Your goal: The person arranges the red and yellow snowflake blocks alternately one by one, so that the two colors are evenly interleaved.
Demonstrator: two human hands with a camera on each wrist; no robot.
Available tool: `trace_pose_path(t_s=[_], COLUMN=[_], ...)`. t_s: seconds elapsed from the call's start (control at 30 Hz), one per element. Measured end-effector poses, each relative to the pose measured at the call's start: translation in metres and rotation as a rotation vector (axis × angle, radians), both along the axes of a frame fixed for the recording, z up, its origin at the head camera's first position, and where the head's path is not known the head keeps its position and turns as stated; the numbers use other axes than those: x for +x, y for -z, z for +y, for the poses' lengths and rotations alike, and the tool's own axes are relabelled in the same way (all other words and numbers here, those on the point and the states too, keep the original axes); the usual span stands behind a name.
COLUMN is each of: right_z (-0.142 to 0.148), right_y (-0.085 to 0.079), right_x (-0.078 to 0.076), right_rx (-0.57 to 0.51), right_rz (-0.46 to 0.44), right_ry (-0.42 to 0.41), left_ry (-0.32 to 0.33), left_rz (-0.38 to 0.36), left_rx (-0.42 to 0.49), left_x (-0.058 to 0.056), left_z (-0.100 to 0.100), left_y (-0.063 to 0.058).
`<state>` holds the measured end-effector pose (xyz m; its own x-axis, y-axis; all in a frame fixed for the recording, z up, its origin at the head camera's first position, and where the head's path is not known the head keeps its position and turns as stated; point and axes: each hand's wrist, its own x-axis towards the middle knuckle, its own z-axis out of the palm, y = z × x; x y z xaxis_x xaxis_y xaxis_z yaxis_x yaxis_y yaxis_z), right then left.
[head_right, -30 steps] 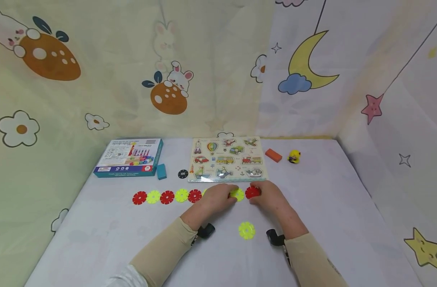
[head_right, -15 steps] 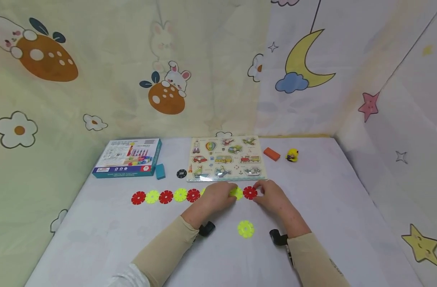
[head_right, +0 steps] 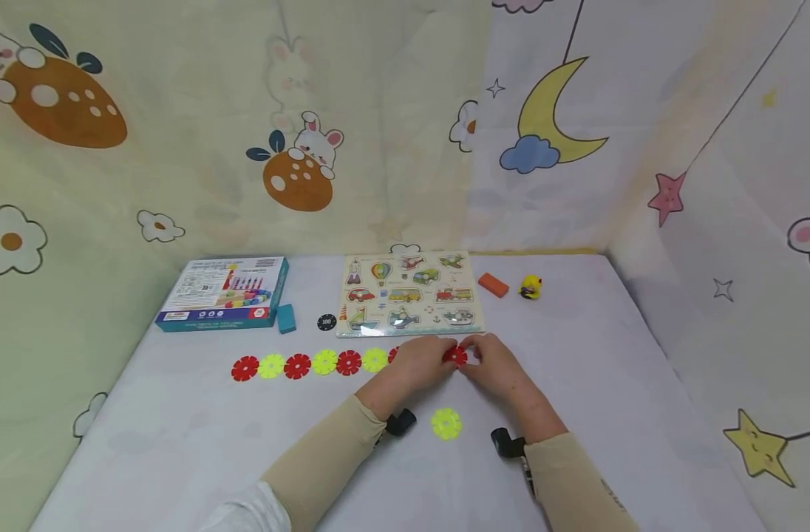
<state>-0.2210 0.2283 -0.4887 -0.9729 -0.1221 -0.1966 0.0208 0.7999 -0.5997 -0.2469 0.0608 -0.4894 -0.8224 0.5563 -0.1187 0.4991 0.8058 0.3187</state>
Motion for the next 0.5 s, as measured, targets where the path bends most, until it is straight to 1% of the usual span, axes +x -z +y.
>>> trace_pose_path(t_s=[0.1, 0.2, 0.27, 0.37, 0.43, 0.5], right_z=[-0.003, -0.007, -0.012, -0.022, -0.030, -0.038], right_y=[-0.002, -0.007, -0.010, -0.014, -0.015, -0.015], right_x=[0.003, 0.013, 0.025, 0.045, 0.057, 0.067], right_rx=[0.010, -0.014, -0.030, -0.017, 0.022, 0.087], right_rz=[-0.015, -0.039, -0.057, -0.092, -0.109, -0.114], right_ry=[0.004, 0.014, 0.010, -0.024, -0.065, -0.098], left_ry=[0.012, 0.029, 0.036, 0.036, 0.035, 0.030], left_rz=[0.011, 0.027, 0.034, 0.029, 0.030, 0.026], left_rx=[-0.002, -0.004, -0.008, -0.007, -0.008, -0.006], left_x=[0.000, 0.000, 0.000, -0.001, -0.001, -0.002], left_z=[-0.002, -0.003, -0.004, -0.004, -0.005, -0.005], left_y=[0.000, 0.001, 0.002, 0.004, 0.006, 0.006])
